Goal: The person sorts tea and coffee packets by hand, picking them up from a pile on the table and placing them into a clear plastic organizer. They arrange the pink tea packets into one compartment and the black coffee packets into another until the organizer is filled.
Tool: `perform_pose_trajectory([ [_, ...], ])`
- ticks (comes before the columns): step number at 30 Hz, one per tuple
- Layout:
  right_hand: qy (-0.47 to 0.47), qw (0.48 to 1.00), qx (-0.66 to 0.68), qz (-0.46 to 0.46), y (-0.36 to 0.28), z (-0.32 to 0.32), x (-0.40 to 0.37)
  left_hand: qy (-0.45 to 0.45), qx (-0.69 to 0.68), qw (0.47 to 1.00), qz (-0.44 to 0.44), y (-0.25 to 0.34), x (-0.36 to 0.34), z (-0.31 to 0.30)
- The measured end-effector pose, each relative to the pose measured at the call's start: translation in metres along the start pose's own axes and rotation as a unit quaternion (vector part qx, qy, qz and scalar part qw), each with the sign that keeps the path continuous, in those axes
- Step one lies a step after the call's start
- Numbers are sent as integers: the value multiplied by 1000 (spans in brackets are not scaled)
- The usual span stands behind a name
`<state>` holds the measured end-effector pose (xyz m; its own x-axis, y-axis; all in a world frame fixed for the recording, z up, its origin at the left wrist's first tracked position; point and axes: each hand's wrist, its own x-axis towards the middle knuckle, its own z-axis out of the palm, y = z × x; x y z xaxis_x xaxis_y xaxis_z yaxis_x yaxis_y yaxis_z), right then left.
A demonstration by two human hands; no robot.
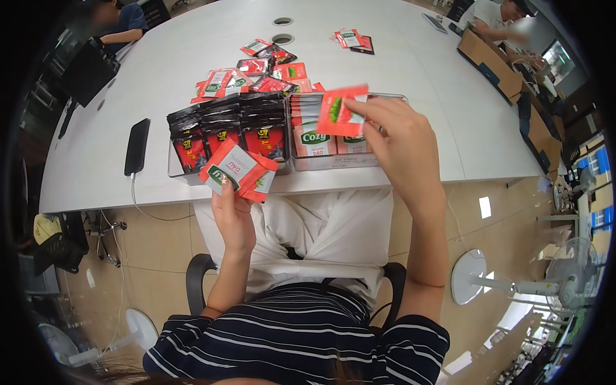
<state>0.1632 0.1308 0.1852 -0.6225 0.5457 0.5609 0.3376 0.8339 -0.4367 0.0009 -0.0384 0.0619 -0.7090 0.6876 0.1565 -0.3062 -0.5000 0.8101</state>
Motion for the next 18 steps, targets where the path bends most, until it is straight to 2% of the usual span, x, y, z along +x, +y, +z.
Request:
perform_pose_trajectory([
  [3, -155, 985, -69, 41, 0, -7, 9, 10, 2, 1000, -12, -3, -2, -4],
  [6, -160, 971, -156, -83, 5, 21, 16, 16, 7, 1000, -21, -6, -3, -5],
  [9, -229, 957, -128, -122, 14, 51, 21, 29, 2, 999, -19, -3, -5, 0],
  [12, -258, 951, -156, -69, 12, 62, 29, 47, -1, 999, -10, 2, -5, 2],
  [18, -240, 944, -180, -140, 14, 68, 33, 30, 6, 1000, -6, -2, -3, -11],
])
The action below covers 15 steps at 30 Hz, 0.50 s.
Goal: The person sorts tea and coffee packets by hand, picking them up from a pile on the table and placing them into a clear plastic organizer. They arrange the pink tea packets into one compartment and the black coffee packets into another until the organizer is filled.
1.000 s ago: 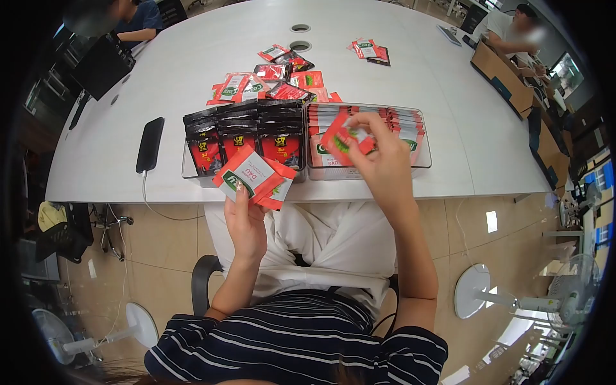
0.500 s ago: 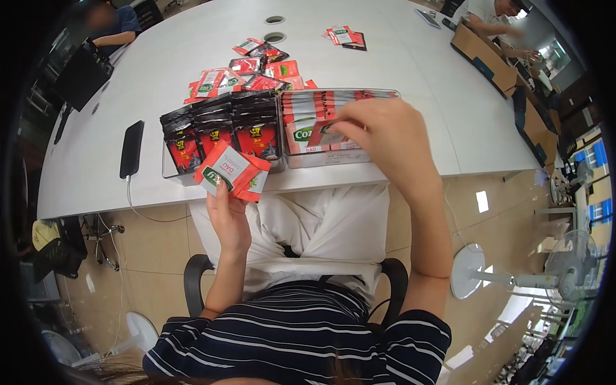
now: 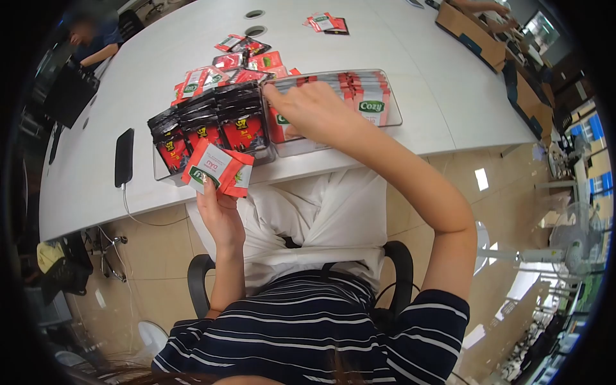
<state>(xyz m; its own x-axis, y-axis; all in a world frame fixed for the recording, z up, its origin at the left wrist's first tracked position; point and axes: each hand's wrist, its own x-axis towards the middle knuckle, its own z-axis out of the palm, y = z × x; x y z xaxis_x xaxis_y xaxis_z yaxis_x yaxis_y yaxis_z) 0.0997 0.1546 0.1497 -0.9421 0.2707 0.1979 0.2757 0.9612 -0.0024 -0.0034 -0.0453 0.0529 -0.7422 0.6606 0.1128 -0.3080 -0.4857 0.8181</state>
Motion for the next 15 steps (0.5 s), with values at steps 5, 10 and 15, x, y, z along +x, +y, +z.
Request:
perform_pose_trajectory([
  [5, 90, 994, 52, 28, 3, -7, -21, -4, -29, 1000, 7, -1, -2, -1],
  [10, 69, 988, 97, 99, -16, -51, -97, -18, -14, 1000, -10, 5, 0, -3],
  [15, -299, 897, 211, 247, -54, -30, -194, -32, -10, 999, -24, 4, 6, 9],
])
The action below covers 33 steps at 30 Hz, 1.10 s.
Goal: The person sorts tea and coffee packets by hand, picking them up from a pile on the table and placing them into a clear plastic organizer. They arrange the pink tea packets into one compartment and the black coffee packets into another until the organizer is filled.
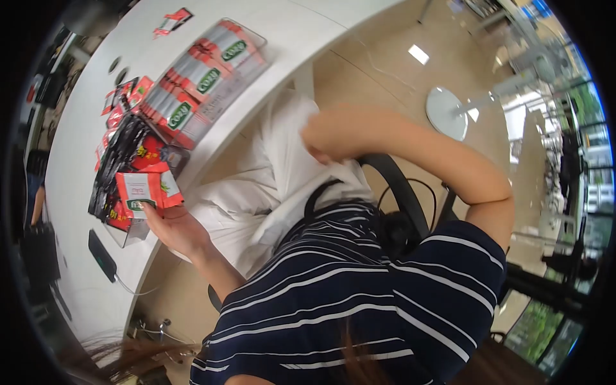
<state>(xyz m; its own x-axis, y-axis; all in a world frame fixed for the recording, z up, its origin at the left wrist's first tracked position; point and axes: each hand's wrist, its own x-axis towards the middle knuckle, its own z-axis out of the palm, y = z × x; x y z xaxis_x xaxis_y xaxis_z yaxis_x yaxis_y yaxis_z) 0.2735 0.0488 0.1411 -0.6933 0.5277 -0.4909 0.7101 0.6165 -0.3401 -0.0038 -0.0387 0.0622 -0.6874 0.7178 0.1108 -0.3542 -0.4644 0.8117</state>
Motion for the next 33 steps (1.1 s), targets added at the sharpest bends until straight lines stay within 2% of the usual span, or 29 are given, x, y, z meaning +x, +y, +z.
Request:
perform_pose_trajectory([
  [2, -87, 996, 9, -13, 22, 66, -14, -1, -7, 1000, 3, 0, 0, 8],
  [3, -203, 977, 0, 68, 9, 78, -16, -4, -1, 1000, -1, -1, 0, 8],
  [4, -221, 972, -4, 78, 10, 106, -25, -15, -5, 1000, -6, -1, -1, 8],
  [5, -232, 971, -13, 59, 8, 126, -31, -24, -10, 1000, -8, -3, -1, 8],
  [8, -184, 977, 78, 76, -7, 143, -45, -36, -14, 999, -7, -5, -6, 8],
  [12, -284, 954, 36, 87, -13, 136, -48, -34, 1, 999, -2, -5, -15, 2],
  [16, -258, 957, -18, 132, -15, 160, -41, -24, 6, 1000, -15, -4, -24, 2],
  [19, -326, 934, 8, 149, -14, 153, -33, -37, 14, 999, -24, -6, -27, -1],
  [22, -321, 932, 12, 165, -8, 165, -39, -60, 2, 998, -30, -6, -31, 9],
  [25, -357, 897, 98, 244, -7, 161, -46, -63, 2, 998, -29, -7, -34, 17],
  [28, -384, 856, 210, 276, 13, 187, -55, -108, -15, 993, -43, -11, -34, 20],
  [33, -386, 845, 272, 251, 25, 205, -64, -94, -57, 992, -67, -19, -39, 32],
])
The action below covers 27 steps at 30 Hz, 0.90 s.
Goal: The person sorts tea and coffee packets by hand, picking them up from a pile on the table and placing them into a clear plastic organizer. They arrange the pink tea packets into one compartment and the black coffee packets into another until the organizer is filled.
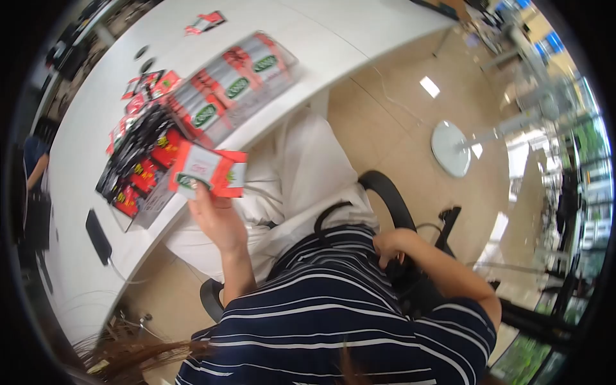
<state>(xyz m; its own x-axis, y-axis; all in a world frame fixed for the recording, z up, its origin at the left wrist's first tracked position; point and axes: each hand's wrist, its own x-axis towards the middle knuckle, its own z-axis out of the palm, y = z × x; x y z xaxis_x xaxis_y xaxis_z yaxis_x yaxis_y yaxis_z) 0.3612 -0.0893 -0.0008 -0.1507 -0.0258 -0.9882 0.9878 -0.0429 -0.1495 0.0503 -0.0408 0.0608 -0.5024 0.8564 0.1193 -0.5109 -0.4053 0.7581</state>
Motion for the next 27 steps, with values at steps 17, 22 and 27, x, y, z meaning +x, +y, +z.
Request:
perform_pose_trajectory([
  [17, 377, 822, -119, -410, -141, -102, -84, 56, 54, 991, 109, 9, 27, 8],
  [22, 589, 621, -16, -517, -196, -130, -128, 53, 101, 990, 80, 8, 32, 6],
  [27, 611, 524, 9, -593, -225, -154, -121, -24, 267, 956, 118, 11, 38, -3],
])
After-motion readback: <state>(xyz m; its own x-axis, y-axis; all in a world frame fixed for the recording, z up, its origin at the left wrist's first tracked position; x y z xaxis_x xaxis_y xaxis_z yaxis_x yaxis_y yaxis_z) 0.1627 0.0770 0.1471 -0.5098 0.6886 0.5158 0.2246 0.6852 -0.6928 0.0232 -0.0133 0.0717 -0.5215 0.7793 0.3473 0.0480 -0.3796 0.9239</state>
